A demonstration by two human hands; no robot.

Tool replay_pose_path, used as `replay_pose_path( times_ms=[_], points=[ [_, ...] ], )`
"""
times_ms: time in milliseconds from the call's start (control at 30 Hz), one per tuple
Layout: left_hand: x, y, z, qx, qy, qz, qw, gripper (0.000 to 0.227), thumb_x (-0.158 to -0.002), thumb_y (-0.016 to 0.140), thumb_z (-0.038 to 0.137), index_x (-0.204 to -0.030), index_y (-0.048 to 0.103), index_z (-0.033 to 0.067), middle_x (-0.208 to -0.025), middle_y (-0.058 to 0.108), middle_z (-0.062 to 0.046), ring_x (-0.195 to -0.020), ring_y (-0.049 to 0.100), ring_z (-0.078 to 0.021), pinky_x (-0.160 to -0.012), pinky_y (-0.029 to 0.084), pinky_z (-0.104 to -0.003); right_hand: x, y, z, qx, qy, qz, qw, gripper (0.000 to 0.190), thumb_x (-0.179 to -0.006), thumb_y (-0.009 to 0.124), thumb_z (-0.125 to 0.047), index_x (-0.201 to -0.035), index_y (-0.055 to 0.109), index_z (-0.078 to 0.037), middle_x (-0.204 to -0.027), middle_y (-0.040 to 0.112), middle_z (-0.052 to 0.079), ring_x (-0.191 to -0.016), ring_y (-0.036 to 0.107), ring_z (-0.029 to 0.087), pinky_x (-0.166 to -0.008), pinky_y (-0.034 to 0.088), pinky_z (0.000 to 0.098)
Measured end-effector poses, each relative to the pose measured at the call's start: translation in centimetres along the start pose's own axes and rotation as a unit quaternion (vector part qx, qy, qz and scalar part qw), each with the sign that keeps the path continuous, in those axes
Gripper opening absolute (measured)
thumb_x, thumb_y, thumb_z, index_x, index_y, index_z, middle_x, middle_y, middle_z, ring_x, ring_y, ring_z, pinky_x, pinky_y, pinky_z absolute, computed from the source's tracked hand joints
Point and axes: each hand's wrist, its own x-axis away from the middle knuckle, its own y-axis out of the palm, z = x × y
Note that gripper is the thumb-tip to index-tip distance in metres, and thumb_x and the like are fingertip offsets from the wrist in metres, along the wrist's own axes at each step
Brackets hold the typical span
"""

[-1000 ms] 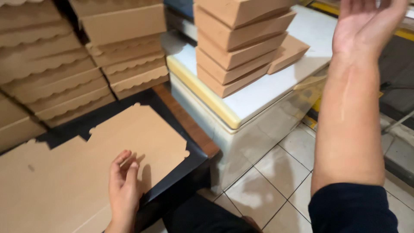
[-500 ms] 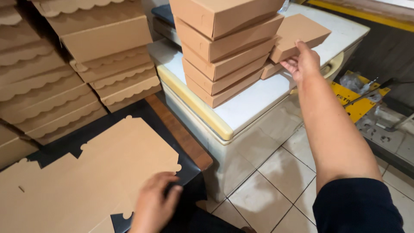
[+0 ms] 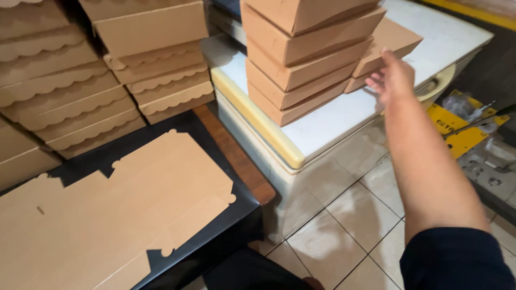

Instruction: The person assembles a flat-pack cardboard box by hand. They fold the side flaps upward, tuck the tabs into slots, and secure the corners to form a rectangular container. The finished box is then placed on a stack of similar boxes.

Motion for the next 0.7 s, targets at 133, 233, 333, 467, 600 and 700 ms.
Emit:
replay_pose_path(
  times_ms=[133,233,333,467,600,700],
  points=[
    [1.5,-0.2,0.5,0.009,-0.014,0.035,0.999,0.025,-0.084,0.076,0.022,-0.106,0.073,0.0093,-0.119,0.074,-0.010,-0.114,0.068,-0.0291,-0.096,0.054,-0.039,-1.7,-0.5,-0.2,-0.013,-0.004,-0.023,1.000,0.042,-0.092,0.080,-0.035,-0.117,0.063,-0.005,-0.096,0.060,0.009,-0.073,0.065,0.020,-0.062,0.065,0.0349],
    [3.3,-0.9,0.3,0.016,-0.040,0.066,0.997,0.026,-0.084,0.076,0.022,-0.106,0.073,0.0091,-0.119,0.074,-0.010,-0.114,0.068,-0.0292,-0.095,0.054,-0.039,-2.4,-1.4,-0.5,-0.032,-0.003,-0.097,0.995,0.033,-0.100,0.078,-0.029,-0.115,0.063,-0.002,-0.086,0.059,0.016,-0.065,0.067,0.023,-0.060,0.060,0.0349],
    [5.4,-1.8,-0.2,0.020,-0.074,0.097,0.992,0.026,-0.085,0.075,0.022,-0.107,0.072,0.0089,-0.119,0.074,-0.010,-0.115,0.069,-0.0292,-0.095,0.054,-0.039,-2.5,-2.0,-0.9,-0.047,0.010,-0.133,0.990,0.029,-0.098,0.075,-0.032,-0.114,0.064,-0.010,-0.084,0.061,0.010,-0.072,0.071,0.023,-0.072,0.066,0.0397],
    [7.3,-2.1,-0.4,0.031,-0.098,0.142,0.984,0.026,-0.085,0.074,0.022,-0.108,0.072,0.0086,-0.119,0.075,-0.010,-0.115,0.069,-0.0294,-0.094,0.054,-0.039,-2.8,-1.1,-1.1,-0.052,0.036,-0.137,0.989,0.032,-0.106,0.072,-0.031,-0.124,0.063,-0.005,-0.101,0.062,0.007,-0.091,0.071,0.020,-0.089,0.067,0.0404],
    [6.0,-1.6,-0.4,0.046,-0.077,0.146,0.985,0.027,-0.085,0.074,0.022,-0.108,0.072,0.0083,-0.119,0.075,-0.010,-0.115,0.069,-0.0295,-0.094,0.055,-0.039,-2.9,-1.9,-1.2,-0.056,0.031,-0.143,0.988,0.036,-0.101,0.080,-0.042,-0.122,0.069,-0.014,-0.090,0.056,0.008,-0.077,0.062,0.021,-0.073,0.063,0.0353],
    [6.0,-1.0,-0.1,0.053,-0.076,0.147,0.985,0.027,-0.086,0.073,0.021,-0.109,0.071,0.0081,-0.119,0.075,-0.010,-0.115,0.070,-0.0295,-0.093,0.055,-0.038,-3.0,-1.1,-0.3,-0.050,0.024,-0.090,0.994,0.034,-0.095,0.083,-0.031,-0.118,0.067,-0.010,-0.092,0.060,0.007,-0.079,0.065,0.020,-0.076,0.068,0.0357]
  ],
)
